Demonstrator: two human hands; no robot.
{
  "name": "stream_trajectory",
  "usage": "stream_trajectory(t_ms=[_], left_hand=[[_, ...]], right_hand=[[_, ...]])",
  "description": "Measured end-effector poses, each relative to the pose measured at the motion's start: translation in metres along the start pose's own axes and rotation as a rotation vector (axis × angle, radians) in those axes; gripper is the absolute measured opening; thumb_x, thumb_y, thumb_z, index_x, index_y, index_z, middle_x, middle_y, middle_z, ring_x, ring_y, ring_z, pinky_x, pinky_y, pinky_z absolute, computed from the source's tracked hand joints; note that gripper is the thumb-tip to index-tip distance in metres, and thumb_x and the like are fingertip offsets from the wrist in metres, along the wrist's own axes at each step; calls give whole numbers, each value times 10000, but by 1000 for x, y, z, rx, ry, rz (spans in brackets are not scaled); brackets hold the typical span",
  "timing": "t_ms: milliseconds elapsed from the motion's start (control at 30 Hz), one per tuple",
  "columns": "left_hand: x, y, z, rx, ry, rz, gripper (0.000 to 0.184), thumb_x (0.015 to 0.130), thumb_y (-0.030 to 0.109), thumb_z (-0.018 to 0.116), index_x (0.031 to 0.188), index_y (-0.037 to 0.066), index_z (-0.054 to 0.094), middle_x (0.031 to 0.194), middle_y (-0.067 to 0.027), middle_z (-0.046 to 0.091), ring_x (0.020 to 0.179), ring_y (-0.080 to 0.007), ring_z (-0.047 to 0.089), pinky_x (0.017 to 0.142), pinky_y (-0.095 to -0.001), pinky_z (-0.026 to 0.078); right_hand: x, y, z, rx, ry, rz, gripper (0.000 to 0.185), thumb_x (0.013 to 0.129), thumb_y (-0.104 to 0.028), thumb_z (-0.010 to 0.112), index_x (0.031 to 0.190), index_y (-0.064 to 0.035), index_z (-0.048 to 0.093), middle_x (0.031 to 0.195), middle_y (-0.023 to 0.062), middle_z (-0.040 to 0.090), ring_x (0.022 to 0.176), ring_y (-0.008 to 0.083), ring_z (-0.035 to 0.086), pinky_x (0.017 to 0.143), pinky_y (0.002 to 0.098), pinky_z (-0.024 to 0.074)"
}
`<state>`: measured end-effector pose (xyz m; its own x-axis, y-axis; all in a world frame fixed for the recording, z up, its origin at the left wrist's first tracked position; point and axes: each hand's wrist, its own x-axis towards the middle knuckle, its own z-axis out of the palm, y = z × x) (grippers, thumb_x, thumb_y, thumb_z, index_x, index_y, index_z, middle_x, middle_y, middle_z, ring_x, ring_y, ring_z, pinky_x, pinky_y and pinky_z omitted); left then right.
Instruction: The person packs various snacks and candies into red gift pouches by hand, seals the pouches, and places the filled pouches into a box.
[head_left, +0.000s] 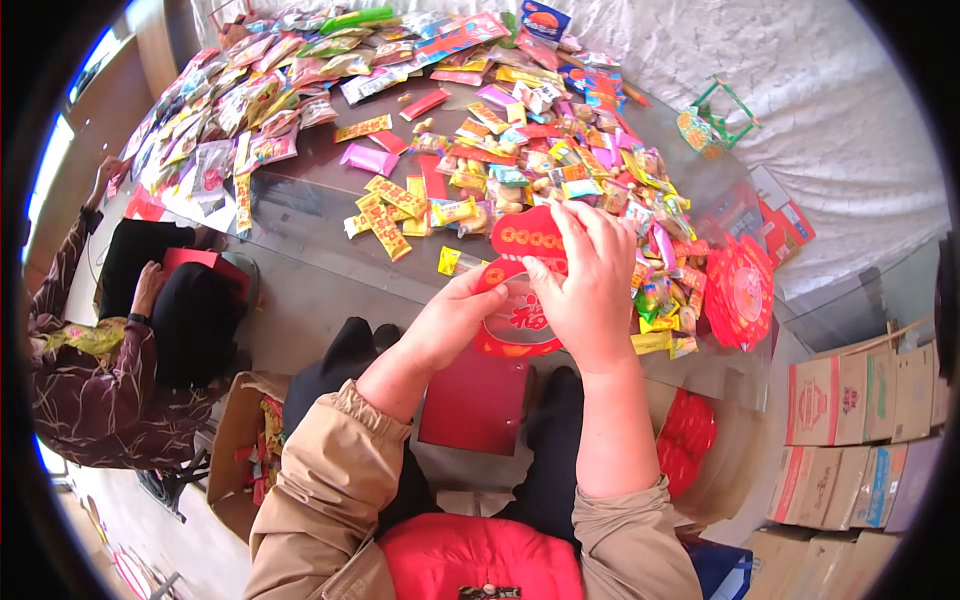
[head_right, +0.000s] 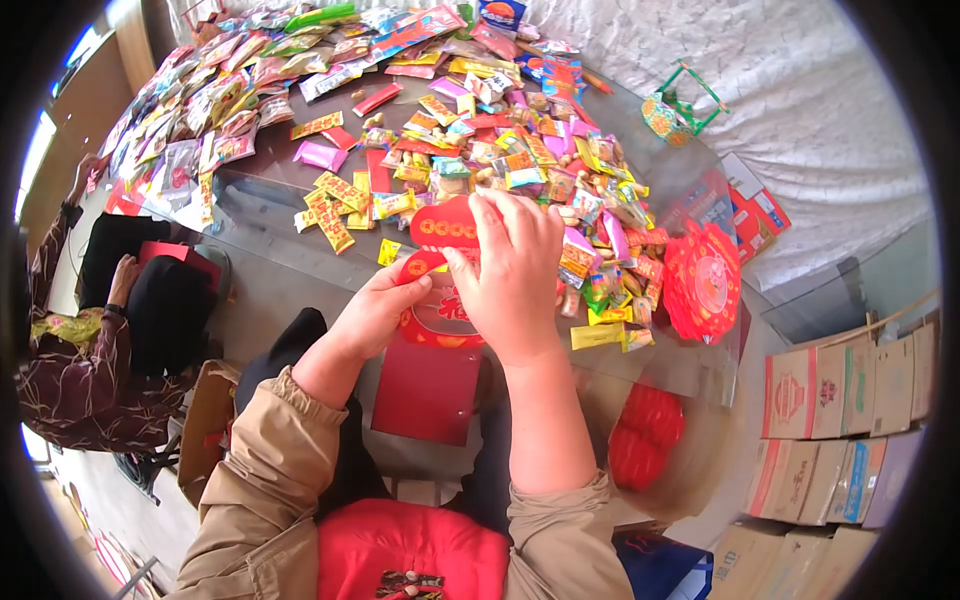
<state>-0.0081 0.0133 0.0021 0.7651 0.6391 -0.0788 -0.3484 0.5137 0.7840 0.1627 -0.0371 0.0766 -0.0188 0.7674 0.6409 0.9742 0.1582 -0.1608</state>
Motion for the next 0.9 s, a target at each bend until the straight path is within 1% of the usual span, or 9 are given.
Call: stream_trajectory(t_ms=[67,100,200,233,333,433,567,833,900], left_hand=[[-1,1,-1,-19,18,-25,367,1090,149,481,1432,23,521,1323,-106,657,1147,-187,658,969,-354,545],[0,0,-1,-7,33,-49,358,1092,156,483,1421,21,529,1321,-103,658,1143,-183,658,971,-354,545],[4,-10,1,-22,49,-58,333,1096,174,496,1382,15,559,1301,-92,668,1128,-165,662,964,-342,549],[5,-13,3,-33,51,-48,325,1097,179,501,1368,13,570,1293,-88,672,1122,-157,663,960,-336,551],[9,-20,2,18,82,-75,314,1093,186,520,1343,12,597,1249,-73,689,1100,-135,668,949,-315,555],[11,-19,11,-9,137,-61,314,1090,191,532,1335,11,607,1219,-71,699,1080,-131,675,935,-304,562],[13,-22,9,-65,172,-48,321,1092,186,526,1349,8,598,1222,-70,701,1083,-136,677,940,-310,563],[13,-26,10,-30,177,-48,321,1094,179,521,1350,0,593,1228,-79,703,1091,-141,674,963,-321,553],[13,-27,10,-24,189,-54,311,1097,150,498,1355,-1,584,1254,-117,694,1129,-202,686,972,-366,571]], right_hand=[[-8,4,8,43,41,10,604,740,-165,846,1283,-35,615,1300,102,594,1234,310,534,1095,528,349],[-9,3,5,20,51,-6,598,725,-122,846,1273,-33,623,1267,108,606,1209,321,549,1076,505,385],[-25,12,13,99,36,2,606,710,-100,852,1269,-33,628,1230,113,616,1186,330,563,1050,500,425],[-28,10,13,120,37,30,595,703,-82,852,1256,-31,637,1200,115,623,1163,337,576,1032,496,455],[-32,14,11,130,19,35,569,716,-74,842,1247,-27,642,1193,113,625,1149,338,583,1040,499,454],[-32,18,8,135,34,18,491,753,-74,817,1216,-29,663,1208,107,661,1154,322,602,1047,506,455],[-34,22,5,137,51,-11,403,793,-88,796,1176,-30,684,1205,103,704,1146,306,637,1044,520,461],[-36,24,-5,104,50,-40,316,827,-71,765,1131,-18,699,1147,114,738,1114,309,679,1013,478,497],[-37,24,-6,101,53,-50,308,831,-67,761,1128,-14,699,1142,117,739,1108,311,683,1011,475,500]])
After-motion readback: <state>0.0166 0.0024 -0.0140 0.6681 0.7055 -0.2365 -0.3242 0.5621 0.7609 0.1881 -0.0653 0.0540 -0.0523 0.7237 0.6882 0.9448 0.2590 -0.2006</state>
